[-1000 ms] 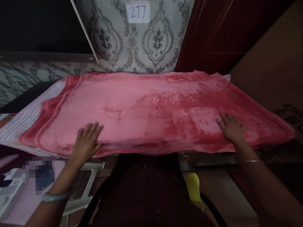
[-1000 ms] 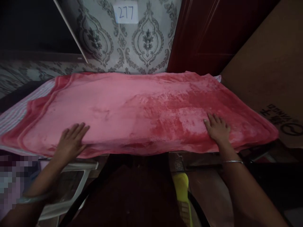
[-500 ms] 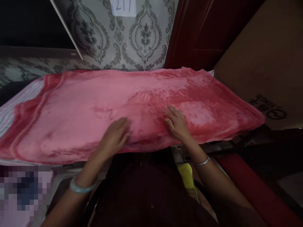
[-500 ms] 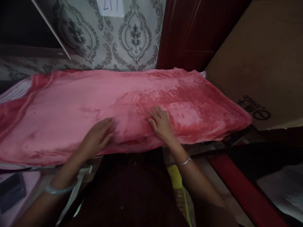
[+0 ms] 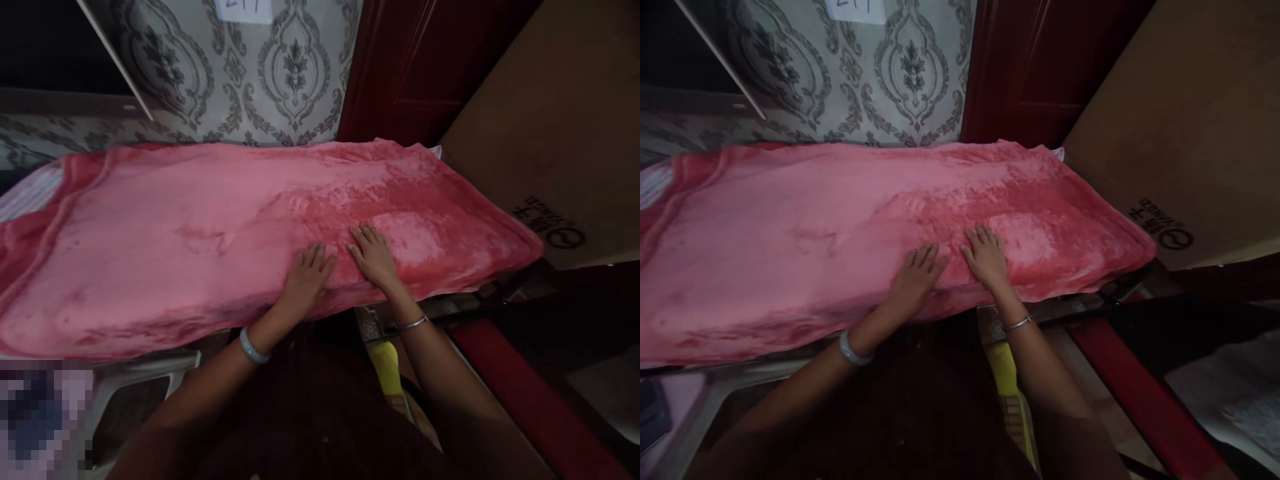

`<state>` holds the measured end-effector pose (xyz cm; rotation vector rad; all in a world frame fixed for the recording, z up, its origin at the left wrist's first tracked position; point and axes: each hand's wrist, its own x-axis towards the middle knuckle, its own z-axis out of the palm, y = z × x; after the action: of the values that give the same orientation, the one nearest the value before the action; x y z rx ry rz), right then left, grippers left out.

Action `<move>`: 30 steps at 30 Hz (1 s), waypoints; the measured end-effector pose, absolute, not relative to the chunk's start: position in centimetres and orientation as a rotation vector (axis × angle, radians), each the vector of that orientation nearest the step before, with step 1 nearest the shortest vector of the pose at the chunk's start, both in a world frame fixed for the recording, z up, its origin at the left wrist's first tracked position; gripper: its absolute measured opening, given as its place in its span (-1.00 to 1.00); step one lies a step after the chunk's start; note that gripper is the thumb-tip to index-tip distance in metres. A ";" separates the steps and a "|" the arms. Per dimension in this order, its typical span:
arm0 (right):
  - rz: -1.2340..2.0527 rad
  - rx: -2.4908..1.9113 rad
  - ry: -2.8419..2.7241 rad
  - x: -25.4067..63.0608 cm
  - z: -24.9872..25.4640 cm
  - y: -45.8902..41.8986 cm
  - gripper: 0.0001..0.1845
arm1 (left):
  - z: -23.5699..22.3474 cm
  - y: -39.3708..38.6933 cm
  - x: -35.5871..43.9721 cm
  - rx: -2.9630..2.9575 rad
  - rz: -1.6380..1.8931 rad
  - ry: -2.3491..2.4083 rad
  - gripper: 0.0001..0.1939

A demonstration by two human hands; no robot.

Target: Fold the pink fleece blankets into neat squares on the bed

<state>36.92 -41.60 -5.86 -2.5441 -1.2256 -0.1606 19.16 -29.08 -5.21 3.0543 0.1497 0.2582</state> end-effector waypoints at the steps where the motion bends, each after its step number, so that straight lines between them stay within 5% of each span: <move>1: -0.162 -2.543 -1.225 37.0 -5.8 -41.6 -0.38 | -5.3 -28.3 18.3 3.068 0.253 0.183 -0.20; 8: -0.146 -2.591 -1.240 36.8 -5.8 -41.9 -0.37 | -4.4 -20.2 8.6 3.178 0.152 0.277 0.01; 18: -0.261 -2.468 -1.256 37.1 -7.2 -42.6 -0.36 | -3.1 -8.9 -5.8 3.202 -0.067 0.694 -0.03; 30: -0.198 -2.565 -1.315 36.8 -6.7 -42.6 -0.15 | 0.5 -4.7 -17.4 2.804 -0.305 1.733 -0.17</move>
<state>36.78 -42.56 -6.71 -2.5653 -1.3155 -0.1977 -17.41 -4.74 0.46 2.8044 1.7332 -0.3054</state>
